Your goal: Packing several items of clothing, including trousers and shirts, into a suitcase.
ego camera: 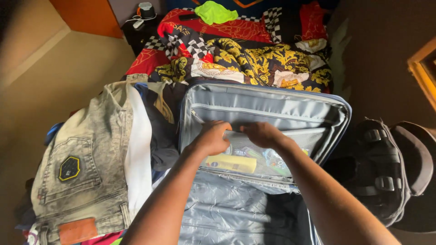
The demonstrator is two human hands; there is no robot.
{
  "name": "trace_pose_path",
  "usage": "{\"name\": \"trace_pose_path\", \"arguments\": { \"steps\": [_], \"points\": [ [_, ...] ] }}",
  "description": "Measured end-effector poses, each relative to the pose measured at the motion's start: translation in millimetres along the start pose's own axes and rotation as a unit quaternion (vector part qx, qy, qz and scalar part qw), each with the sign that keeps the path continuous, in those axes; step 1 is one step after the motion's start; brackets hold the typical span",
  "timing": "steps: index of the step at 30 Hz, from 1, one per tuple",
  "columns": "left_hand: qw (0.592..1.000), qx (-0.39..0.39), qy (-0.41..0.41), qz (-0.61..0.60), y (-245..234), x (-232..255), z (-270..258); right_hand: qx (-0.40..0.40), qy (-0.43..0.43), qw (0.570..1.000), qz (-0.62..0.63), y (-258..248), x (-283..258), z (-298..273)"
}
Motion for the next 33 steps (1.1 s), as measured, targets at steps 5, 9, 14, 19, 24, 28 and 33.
{"name": "trace_pose_path", "arguments": {
  "steps": [5, 9, 14, 19, 24, 28, 33],
  "points": [
    [0.994, 0.018, 0.056, 0.088, 18.8, 4.2, -1.0, -0.056, 0.178, 0.964, 0.191, -47.5, -23.1, -37.5],
    [0.986, 0.037, 0.066, 0.148, 27.2, 14.3, -14.6, -0.068, 0.225, 0.947, 0.220, -29.7, -26.0, -40.4],
    [0.979, 0.028, 0.059, 0.191, 27.4, 28.8, -14.2, -0.063, 0.231, 0.944, 0.227, -19.4, -22.3, -42.1],
    [0.975, 0.012, 0.060, 0.211, 32.4, 21.0, -12.4, -0.071, 0.230, 0.942, 0.234, -15.3, -21.8, -39.7],
    [0.973, -0.010, 0.049, 0.224, 32.1, 22.1, -7.4, -0.090, 0.244, 0.937, 0.232, -28.7, -25.5, -39.0],
    [0.972, -0.009, 0.055, 0.228, 35.1, 20.4, -11.3, -0.086, 0.236, 0.936, 0.248, -28.1, -25.4, -42.3],
    [0.966, 0.002, 0.070, 0.247, 30.0, 30.0, -16.0, -0.044, 0.148, 0.968, 0.197, -52.2, -29.5, -59.6]
  ]
}}
Point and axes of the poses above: each hand's wrist, its own z-axis towards the middle knuckle, its own y-axis out of the palm, x = y × z, the point moved 5 cm from there along z, towards the middle knuckle, and after that the axes turned 9 degrees about y, right-handed, at the moved point
